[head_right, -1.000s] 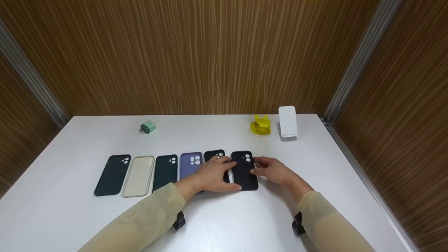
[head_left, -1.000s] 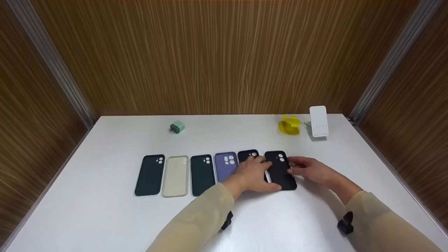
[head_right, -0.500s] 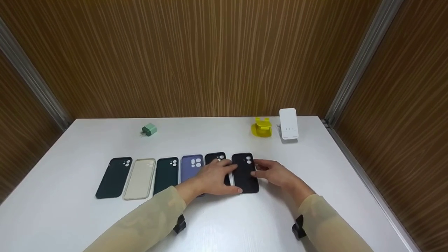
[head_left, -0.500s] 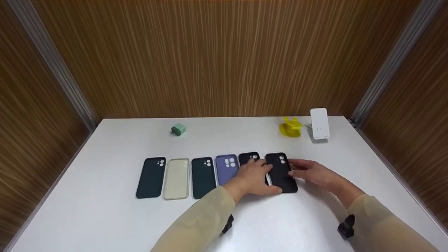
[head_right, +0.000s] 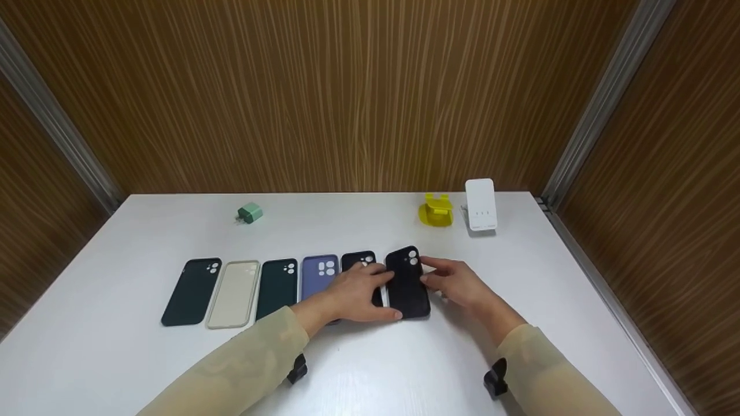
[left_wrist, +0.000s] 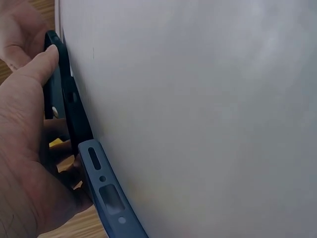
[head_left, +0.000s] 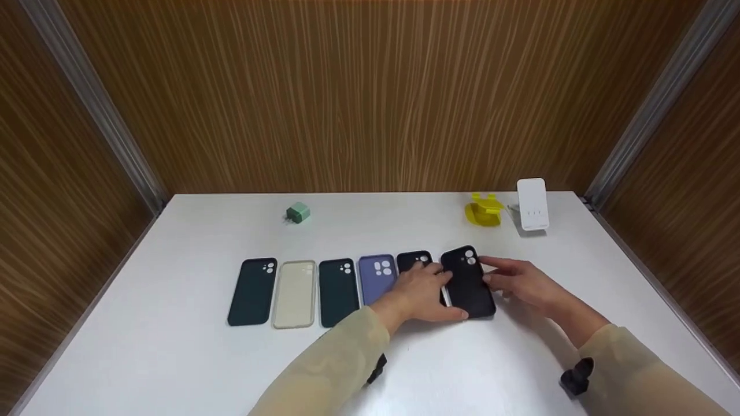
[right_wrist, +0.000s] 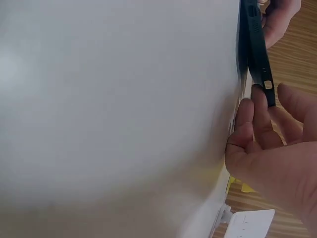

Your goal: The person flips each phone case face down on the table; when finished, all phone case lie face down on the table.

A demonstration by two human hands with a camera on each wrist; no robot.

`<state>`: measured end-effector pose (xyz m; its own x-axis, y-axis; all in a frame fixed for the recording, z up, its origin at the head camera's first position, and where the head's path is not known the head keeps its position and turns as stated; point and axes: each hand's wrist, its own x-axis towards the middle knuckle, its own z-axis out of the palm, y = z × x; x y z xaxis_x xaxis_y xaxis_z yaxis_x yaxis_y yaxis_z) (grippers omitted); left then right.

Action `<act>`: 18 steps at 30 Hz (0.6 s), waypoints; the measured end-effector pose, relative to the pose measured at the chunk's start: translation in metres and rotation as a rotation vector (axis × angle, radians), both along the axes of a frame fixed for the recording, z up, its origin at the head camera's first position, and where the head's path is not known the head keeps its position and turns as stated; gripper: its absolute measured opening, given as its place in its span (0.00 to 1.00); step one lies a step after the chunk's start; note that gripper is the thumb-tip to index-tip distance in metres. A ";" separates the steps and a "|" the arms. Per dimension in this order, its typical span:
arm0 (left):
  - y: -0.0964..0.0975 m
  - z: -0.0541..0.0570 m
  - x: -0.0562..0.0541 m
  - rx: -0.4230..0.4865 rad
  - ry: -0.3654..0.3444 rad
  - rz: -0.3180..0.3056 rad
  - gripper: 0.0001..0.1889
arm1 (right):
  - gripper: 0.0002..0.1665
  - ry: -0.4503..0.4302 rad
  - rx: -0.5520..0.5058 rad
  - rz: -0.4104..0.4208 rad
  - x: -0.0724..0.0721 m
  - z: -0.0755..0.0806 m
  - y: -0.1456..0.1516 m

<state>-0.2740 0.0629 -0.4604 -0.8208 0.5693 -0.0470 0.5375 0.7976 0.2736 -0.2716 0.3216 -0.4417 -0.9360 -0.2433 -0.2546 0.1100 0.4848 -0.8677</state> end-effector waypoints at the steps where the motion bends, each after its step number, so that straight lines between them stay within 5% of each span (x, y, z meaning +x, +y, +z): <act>1: 0.000 0.000 0.000 0.000 0.000 0.000 0.50 | 0.38 -0.004 -0.012 -0.012 0.000 0.000 -0.001; 9: 0.001 0.005 0.000 0.011 0.001 0.004 0.49 | 0.38 -0.010 -0.096 -0.061 0.000 0.000 -0.004; 18: 0.007 0.012 0.010 0.117 0.155 -0.031 0.46 | 0.38 -0.003 -0.111 -0.080 0.007 -0.001 -0.001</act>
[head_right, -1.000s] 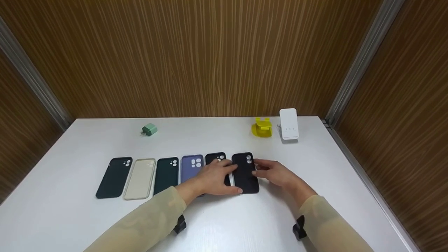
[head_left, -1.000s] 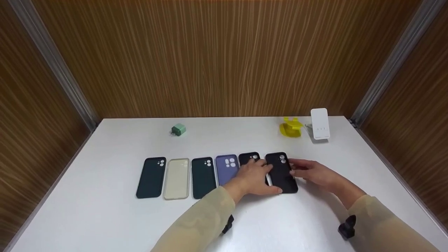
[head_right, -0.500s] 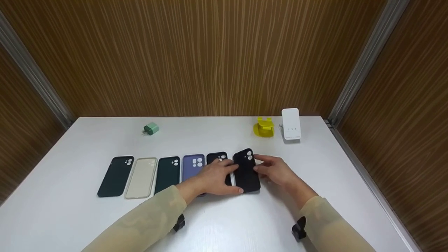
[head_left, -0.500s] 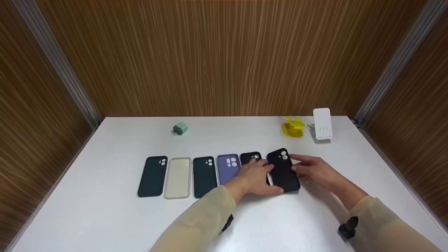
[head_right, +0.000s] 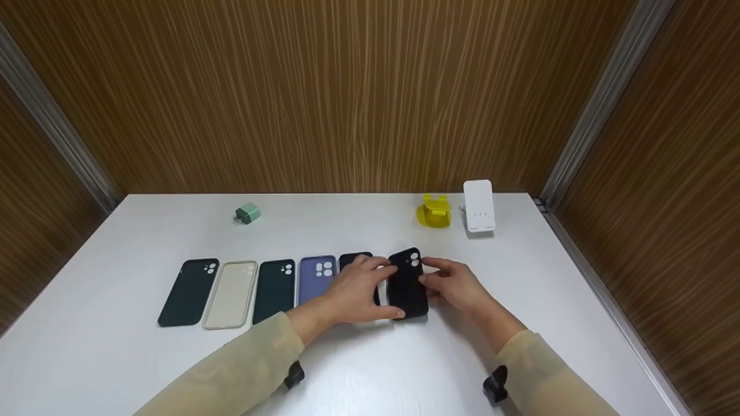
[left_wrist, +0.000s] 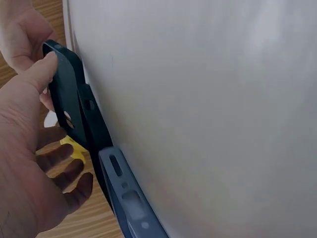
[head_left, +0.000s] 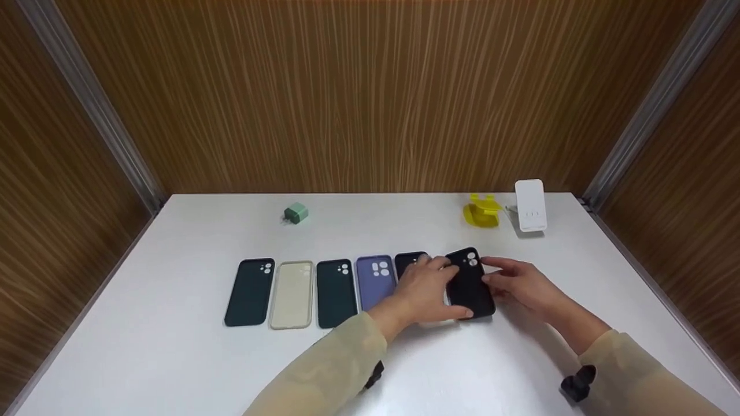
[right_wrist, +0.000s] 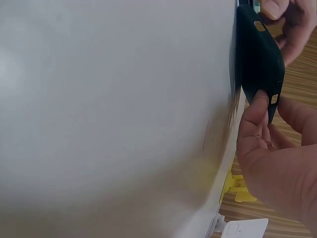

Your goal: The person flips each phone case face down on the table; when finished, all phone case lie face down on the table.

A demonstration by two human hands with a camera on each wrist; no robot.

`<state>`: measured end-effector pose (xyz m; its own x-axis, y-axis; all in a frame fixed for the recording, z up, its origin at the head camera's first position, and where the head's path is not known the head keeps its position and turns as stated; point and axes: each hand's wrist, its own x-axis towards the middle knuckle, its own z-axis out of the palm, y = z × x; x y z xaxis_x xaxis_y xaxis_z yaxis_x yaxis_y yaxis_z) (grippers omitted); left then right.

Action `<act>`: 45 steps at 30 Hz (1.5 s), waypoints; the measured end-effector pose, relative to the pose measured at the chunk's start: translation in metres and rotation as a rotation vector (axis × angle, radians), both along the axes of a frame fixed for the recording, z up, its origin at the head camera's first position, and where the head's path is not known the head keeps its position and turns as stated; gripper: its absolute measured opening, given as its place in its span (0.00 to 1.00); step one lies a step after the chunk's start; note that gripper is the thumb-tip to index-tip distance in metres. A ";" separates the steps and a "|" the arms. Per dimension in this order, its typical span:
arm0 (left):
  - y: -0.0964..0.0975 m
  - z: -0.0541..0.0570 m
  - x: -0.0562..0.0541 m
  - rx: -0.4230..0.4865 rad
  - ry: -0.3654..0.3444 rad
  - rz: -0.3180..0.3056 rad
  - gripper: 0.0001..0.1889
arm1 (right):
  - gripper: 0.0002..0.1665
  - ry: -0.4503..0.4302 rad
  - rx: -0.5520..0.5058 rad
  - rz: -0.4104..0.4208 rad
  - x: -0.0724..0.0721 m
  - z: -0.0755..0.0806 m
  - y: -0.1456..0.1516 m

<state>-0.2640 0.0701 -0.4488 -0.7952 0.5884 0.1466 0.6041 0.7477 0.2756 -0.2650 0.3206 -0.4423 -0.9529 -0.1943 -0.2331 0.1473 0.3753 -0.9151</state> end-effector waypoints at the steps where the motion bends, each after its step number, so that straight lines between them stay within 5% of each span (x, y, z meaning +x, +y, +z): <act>1: 0.002 0.000 0.002 0.035 0.007 -0.012 0.45 | 0.38 0.000 -0.005 -0.004 0.001 0.000 0.001; 5: 0.011 -0.002 0.008 0.179 -0.031 -0.053 0.44 | 0.38 0.003 -0.032 -0.003 0.004 0.003 0.002; 14: 0.021 -0.004 0.016 0.490 -0.301 0.000 0.48 | 0.40 -0.003 -0.043 -0.009 0.004 0.008 0.001; 26: 0.024 0.003 0.019 0.593 -0.483 0.060 0.51 | 0.42 -0.057 -0.089 -0.002 0.002 0.010 0.002; 39: 0.027 0.001 0.017 0.693 -0.602 0.102 0.50 | 0.45 -0.135 -0.222 0.028 0.002 0.009 0.004; 45: 0.029 0.003 0.017 0.827 -0.704 0.164 0.47 | 0.46 -0.140 -0.267 0.054 0.002 0.006 0.005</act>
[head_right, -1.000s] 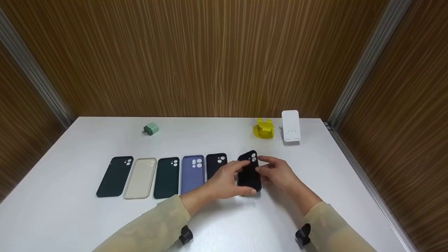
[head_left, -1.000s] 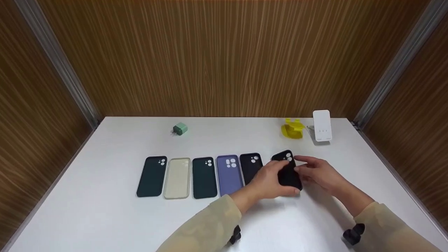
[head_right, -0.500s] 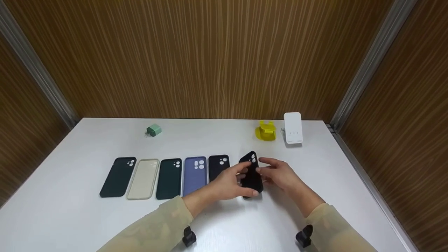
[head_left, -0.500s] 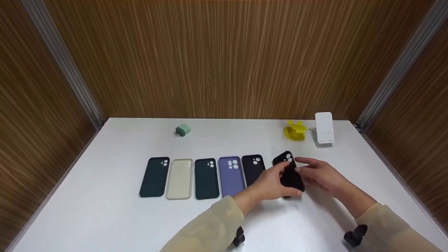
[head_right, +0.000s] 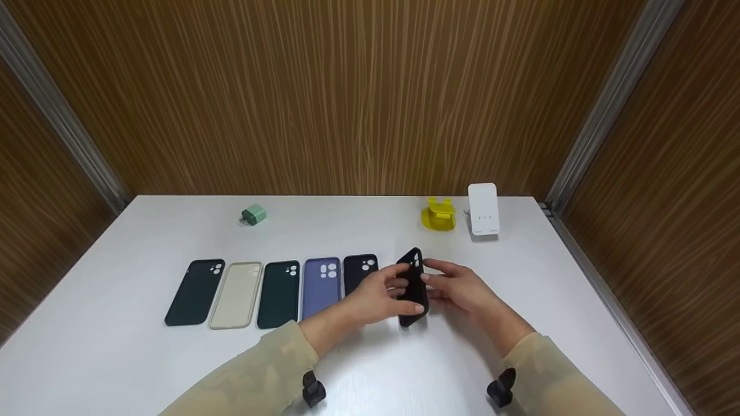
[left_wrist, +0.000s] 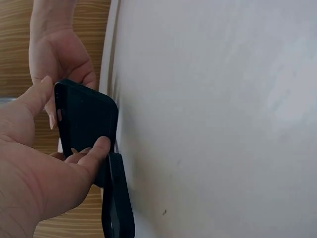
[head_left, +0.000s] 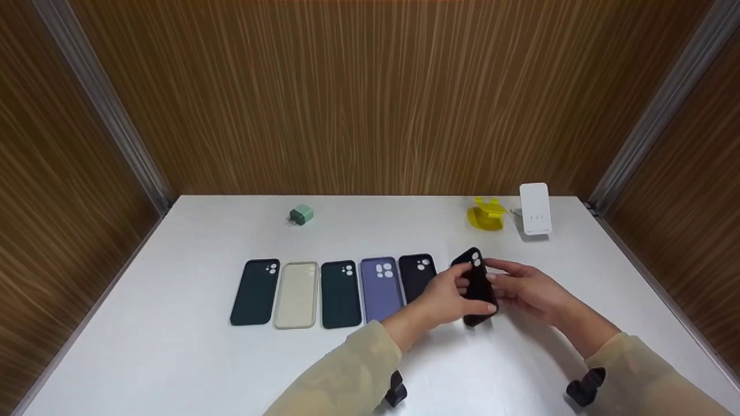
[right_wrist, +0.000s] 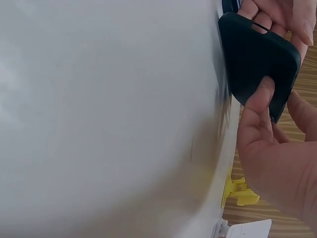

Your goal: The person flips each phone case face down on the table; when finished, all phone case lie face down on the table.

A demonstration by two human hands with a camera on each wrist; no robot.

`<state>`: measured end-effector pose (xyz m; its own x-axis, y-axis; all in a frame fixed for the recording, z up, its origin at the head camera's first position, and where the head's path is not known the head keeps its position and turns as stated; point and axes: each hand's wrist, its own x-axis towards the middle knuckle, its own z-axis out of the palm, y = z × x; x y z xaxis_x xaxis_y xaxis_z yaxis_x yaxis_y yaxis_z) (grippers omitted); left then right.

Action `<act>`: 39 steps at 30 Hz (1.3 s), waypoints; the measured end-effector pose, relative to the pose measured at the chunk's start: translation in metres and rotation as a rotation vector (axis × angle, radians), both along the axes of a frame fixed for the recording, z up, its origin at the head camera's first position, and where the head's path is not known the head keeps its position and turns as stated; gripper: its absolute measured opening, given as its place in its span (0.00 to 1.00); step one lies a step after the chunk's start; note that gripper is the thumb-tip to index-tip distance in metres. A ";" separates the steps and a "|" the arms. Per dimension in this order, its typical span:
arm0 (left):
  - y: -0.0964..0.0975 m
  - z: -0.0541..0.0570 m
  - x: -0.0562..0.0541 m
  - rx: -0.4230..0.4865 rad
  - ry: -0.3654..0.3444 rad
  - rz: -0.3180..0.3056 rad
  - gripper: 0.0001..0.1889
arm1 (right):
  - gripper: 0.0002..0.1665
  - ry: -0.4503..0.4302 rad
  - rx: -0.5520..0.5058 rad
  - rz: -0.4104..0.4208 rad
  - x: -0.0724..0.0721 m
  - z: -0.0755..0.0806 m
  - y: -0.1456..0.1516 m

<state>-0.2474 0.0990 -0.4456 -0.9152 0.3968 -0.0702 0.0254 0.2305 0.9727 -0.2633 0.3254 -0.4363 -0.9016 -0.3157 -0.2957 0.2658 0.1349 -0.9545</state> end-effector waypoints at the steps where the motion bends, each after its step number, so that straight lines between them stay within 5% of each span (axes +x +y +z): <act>1: 0.000 0.000 0.000 0.027 -0.017 0.013 0.46 | 0.46 0.000 -0.004 0.002 0.000 0.000 0.000; 11: 0.003 0.003 0.001 0.262 -0.206 0.069 0.44 | 0.45 -0.020 -0.103 0.066 0.000 0.000 -0.004; 18: 0.001 0.004 0.001 0.297 -0.269 0.039 0.47 | 0.44 -0.024 -0.077 0.074 0.000 0.000 -0.007; 30: -0.006 0.005 -0.004 0.349 -0.296 -0.058 0.49 | 0.45 0.015 0.002 0.086 0.000 -0.001 -0.010; 39: -0.006 0.006 -0.004 0.396 -0.325 0.025 0.43 | 0.43 0.037 0.078 0.068 -0.003 -0.003 -0.015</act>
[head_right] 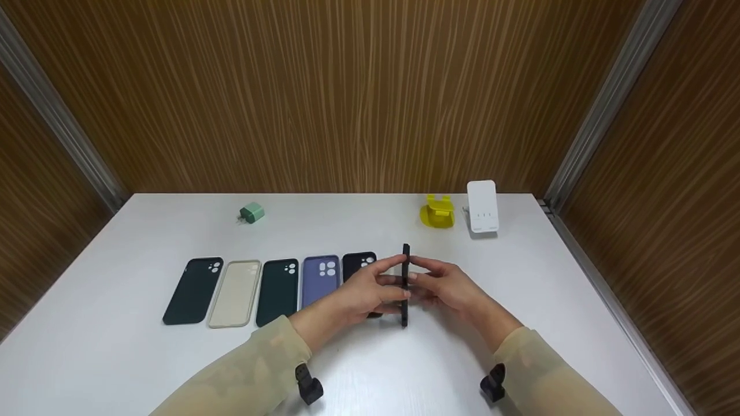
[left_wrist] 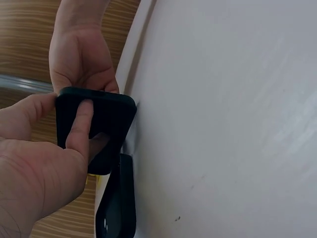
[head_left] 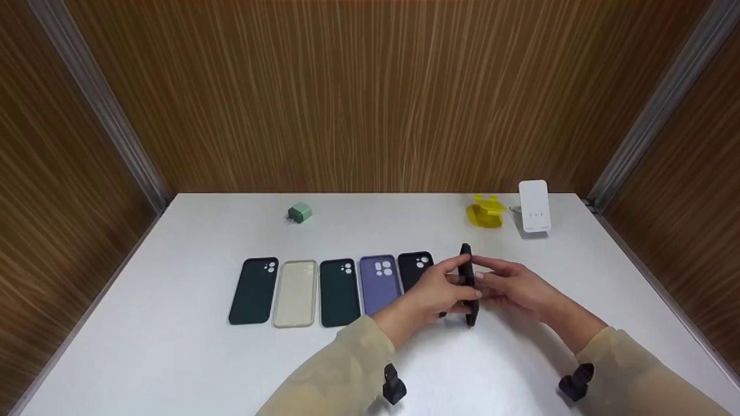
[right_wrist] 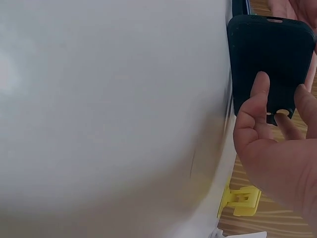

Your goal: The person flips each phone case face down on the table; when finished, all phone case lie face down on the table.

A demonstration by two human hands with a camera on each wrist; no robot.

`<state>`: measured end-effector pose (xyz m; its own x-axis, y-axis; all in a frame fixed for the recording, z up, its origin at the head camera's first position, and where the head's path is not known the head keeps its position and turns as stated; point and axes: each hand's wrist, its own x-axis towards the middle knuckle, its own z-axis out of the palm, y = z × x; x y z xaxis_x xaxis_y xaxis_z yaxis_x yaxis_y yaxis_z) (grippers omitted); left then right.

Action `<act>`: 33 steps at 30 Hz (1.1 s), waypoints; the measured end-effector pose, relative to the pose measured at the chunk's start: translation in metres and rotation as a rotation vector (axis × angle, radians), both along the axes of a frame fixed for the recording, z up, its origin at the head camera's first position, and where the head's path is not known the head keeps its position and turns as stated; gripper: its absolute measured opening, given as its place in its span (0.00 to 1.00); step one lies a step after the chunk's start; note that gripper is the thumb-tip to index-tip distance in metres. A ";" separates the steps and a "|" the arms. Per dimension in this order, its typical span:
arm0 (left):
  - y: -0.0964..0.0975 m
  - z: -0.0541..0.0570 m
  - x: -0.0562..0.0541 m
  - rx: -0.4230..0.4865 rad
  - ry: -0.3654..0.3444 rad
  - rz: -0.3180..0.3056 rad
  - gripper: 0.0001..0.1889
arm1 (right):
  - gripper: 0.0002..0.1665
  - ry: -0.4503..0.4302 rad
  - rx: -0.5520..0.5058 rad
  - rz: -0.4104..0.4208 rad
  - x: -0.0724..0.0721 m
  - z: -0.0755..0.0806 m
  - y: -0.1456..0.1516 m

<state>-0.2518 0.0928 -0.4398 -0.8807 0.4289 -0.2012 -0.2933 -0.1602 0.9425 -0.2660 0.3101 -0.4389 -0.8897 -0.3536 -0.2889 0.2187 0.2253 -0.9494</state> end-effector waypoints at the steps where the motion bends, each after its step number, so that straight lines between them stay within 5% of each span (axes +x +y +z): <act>1: 0.000 0.000 0.000 0.006 -0.004 0.005 0.43 | 0.43 0.005 0.008 -0.003 0.000 -0.001 -0.001; 17: -0.007 0.005 0.001 0.084 -0.010 -0.015 0.46 | 0.49 0.132 0.250 -0.107 0.000 -0.001 -0.011; 24: -0.005 0.001 -0.001 0.115 0.029 -0.001 0.47 | 0.48 0.171 0.253 -0.135 0.001 0.005 -0.004; 33: -0.001 -0.015 -0.012 -0.173 0.226 0.099 0.36 | 0.43 0.257 0.348 -0.169 -0.001 -0.001 0.005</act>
<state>-0.2642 0.0919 -0.4550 -0.9474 0.3148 -0.0577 -0.0639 -0.0094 0.9979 -0.2672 0.3154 -0.4394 -0.9848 -0.1184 -0.1268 0.0470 0.5213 -0.8521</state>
